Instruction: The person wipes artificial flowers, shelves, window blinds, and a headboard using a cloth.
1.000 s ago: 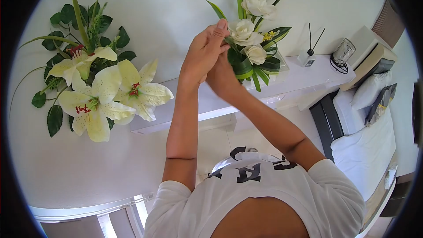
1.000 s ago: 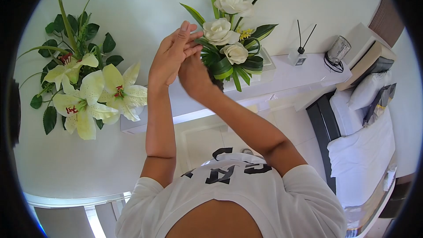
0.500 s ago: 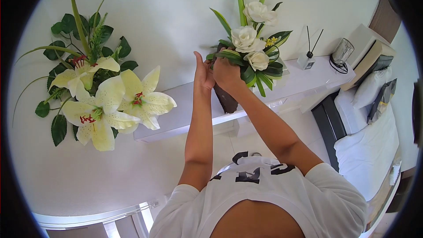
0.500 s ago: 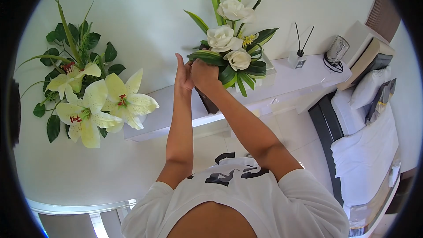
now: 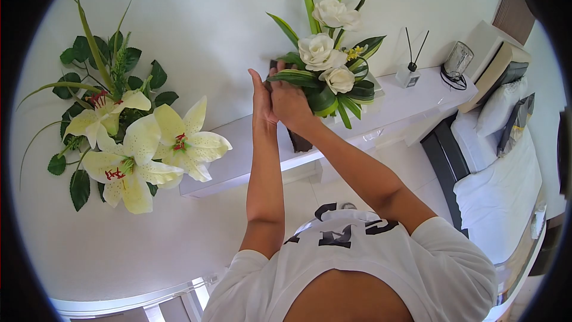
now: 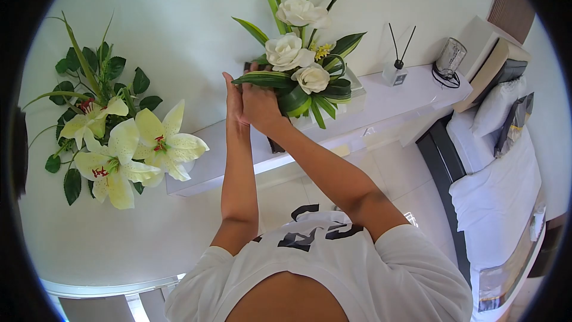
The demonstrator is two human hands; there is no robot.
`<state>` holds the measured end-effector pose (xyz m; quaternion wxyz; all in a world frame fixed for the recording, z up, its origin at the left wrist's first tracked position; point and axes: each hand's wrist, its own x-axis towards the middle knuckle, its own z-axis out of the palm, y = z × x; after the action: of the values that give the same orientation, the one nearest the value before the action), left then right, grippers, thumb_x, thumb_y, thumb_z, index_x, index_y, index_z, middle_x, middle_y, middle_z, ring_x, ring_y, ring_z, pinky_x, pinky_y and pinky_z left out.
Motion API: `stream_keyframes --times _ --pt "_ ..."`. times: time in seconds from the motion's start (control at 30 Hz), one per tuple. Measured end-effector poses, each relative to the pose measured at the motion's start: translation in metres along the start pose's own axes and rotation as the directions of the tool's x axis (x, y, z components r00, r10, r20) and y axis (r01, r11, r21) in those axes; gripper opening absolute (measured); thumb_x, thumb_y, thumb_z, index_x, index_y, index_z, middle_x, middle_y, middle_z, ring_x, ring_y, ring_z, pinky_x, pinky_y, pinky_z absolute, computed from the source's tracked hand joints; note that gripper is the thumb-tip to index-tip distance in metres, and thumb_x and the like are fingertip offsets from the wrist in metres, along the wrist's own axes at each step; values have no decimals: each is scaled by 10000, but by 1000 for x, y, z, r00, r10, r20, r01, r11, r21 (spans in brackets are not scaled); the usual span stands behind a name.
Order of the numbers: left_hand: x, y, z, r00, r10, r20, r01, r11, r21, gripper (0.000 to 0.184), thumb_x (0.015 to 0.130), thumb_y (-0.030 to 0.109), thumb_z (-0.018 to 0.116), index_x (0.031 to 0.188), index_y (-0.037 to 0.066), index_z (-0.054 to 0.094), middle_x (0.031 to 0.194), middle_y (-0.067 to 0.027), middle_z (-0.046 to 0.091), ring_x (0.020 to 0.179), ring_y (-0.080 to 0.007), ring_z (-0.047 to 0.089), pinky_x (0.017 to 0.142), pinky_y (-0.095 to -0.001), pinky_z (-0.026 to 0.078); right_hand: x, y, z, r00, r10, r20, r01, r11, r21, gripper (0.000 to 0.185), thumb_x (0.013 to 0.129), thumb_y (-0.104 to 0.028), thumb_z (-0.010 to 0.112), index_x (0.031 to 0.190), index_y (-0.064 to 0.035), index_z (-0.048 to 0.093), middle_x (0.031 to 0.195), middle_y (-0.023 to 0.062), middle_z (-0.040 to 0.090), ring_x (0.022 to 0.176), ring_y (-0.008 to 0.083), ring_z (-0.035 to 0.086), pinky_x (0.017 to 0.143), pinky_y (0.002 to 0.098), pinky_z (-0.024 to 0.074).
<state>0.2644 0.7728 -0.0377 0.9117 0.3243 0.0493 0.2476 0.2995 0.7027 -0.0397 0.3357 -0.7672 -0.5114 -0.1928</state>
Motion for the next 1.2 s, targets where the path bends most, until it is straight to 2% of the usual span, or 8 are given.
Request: stream_keyframes --times 0.23,0.43,0.5,0.57,0.6,0.73,0.93,1.2 --pt "11 -2 -28 994 100 36 -100 995 -15 862 763 709 347 1254 0 352 1143 -174 513 989 -248 528 797 -330 473 -9 -7 -8 996 -83 -11 81 912 403 415 784 -60 471 1185 37 426 1188 246 457 1046 403 472 900 427 385" --pt "2 8 -26 996 17 84 -15 1000 -26 883 764 708 354 1278 -9 324 1132 -197 509 1012 -296 520 891 -373 417 -32 -19 -52 999 -40 25 9 676 737 332 833 -52 426 1158 12 460 1091 218 538 887 356 562 787 369 437" --pt "-2 13 -22 993 31 110 -32 999 7 838 797 669 354 1285 -12 319 1135 -200 503 1037 -308 511 926 -382 384 -45 -17 -72 996 -34 77 -38 623 782 301 859 -68 428 1147 2 477 1062 193 556 847 290 587 742 339 441" --pt "-2 17 -30 974 163 -158 -96 926 365 760 839 606 355 1277 -15 323 1148 -202 496 1039 -311 515 921 -387 389 -58 -9 -106 937 -109 331 -222 545 808 291 891 -108 424 1158 -10 484 1043 133 575 838 170 577 749 287 442" --pt "-7 15 -36 973 186 -139 -138 943 302 583 888 428 429 1242 -30 360 1131 -198 507 998 -280 540 891 -373 415 -66 -1 -114 963 -122 241 -157 474 866 294 906 -139 427 1166 -19 494 1028 69 582 865 97 537 785 243 428" --pt "-45 -28 -32 899 394 -190 -220 783 581 354 829 57 503 1154 -66 439 1072 -178 544 938 -200 556 804 -300 461 -97 42 -172 896 132 423 -430 26 902 311 902 -174 430 1138 16 499 1025 84 581 918 123 557 823 262 446" --pt "-55 -67 -32 935 325 -142 -140 707 693 468 714 -38 615 1148 -74 444 1014 -138 550 911 -171 528 781 -289 463 -140 142 -181 624 696 356 -153 -338 929 257 897 -211 457 1018 1 540 950 116 616 814 211 619 728 332 520" --pt "-36 -71 -22 930 304 -207 -51 665 745 390 714 38 656 1054 -74 501 900 -97 569 811 -143 530 718 -265 443 -125 217 -152 615 739 275 -226 -168 959 255 872 -198 507 1013 11 547 921 113 621 752 182 606 663 311 506"
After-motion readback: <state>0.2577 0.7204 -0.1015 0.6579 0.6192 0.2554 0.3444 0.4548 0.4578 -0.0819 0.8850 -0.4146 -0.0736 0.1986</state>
